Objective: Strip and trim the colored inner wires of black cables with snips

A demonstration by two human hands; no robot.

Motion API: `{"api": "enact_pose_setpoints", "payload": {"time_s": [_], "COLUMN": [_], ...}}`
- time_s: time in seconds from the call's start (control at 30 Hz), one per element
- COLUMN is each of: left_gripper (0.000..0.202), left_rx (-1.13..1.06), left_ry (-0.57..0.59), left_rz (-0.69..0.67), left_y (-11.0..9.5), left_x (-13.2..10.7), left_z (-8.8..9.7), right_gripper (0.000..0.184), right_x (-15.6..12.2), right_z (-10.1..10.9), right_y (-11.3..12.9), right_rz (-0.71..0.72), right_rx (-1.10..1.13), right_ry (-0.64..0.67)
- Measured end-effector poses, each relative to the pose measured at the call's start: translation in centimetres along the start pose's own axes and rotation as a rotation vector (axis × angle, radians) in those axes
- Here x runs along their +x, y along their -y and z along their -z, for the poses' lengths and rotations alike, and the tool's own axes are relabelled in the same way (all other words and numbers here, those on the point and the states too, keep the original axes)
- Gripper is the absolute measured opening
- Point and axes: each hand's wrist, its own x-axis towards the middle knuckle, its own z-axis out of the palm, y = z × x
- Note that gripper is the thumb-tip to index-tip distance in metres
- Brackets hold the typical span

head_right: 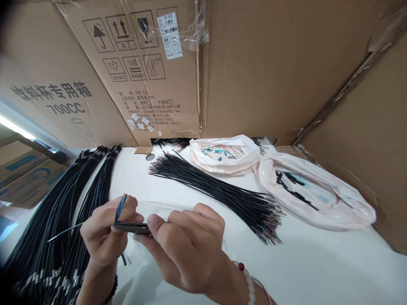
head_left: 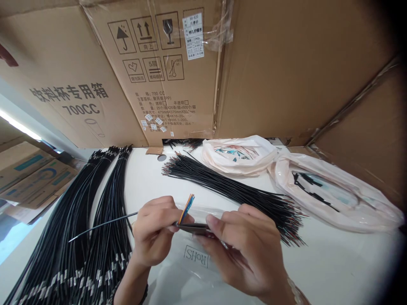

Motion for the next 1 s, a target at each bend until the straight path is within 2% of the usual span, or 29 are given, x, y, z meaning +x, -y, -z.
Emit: {"api": "enact_pose_setpoints", "payload": {"time_s": [0.1,0.17,0.23,0.3,0.43,0.53,0.67,0.87,1.0], "left_gripper": [0.018,0.017,0.015,0.015,0.021,0.022,0.023,0.025,0.026], "left_rx": [0.026,0.064,0.112,0.173,0.381,0.554,0.719,0.864,0.966], "left_ry": [0.012,0.037,0.076,0.118,0.19,0.271,0.338,0.493,0.586], "left_rz": [0.041,0.132,0.258,0.406,0.724,0.785,0.826,1.023,1.103], "left_y": [-0.3,-0.9,-2.0,-3.0,-4.1,-3.8,-3.4,-3.0,-2.5], "left_x": [-0.3,-0.7,-1.3,-2.1,-4.5,-6.4,-8.2,-9.2,-9.0], "left_z": [-0.1,-0.3,-0.7,-1.2,-2.0,-2.4,-2.7,-3.1,-3.2], "right_gripper": [0.007,0.009,0.011,0.015,0.027,0.03,0.032,0.04,0.04], "right_x": [-0.3,-0.9,-1.9,-3.2,-6.0,-7.5,-8.2,-9.3,-9.9], "right_z": [-0.1,-0.1,-0.3,-0.6,-1.9,-2.6,-3.2,-4.8,-5.7], "right_y": [0.2,0.7,1.2,1.7,1.9,1.5,0.9,-0.4,-0.7], "right_rz": [-0.047,-0.139,-0.273,-0.467,-0.967,-1.188,-1.33,-1.49,-1.554], "right_rx": [0.025,0.054,0.101,0.213,0.489,0.532,0.567,0.804,0.817], "right_ry": [-0.008,-0.031,-0.063,-0.063,0.128,0.297,0.415,0.45,0.445]}}
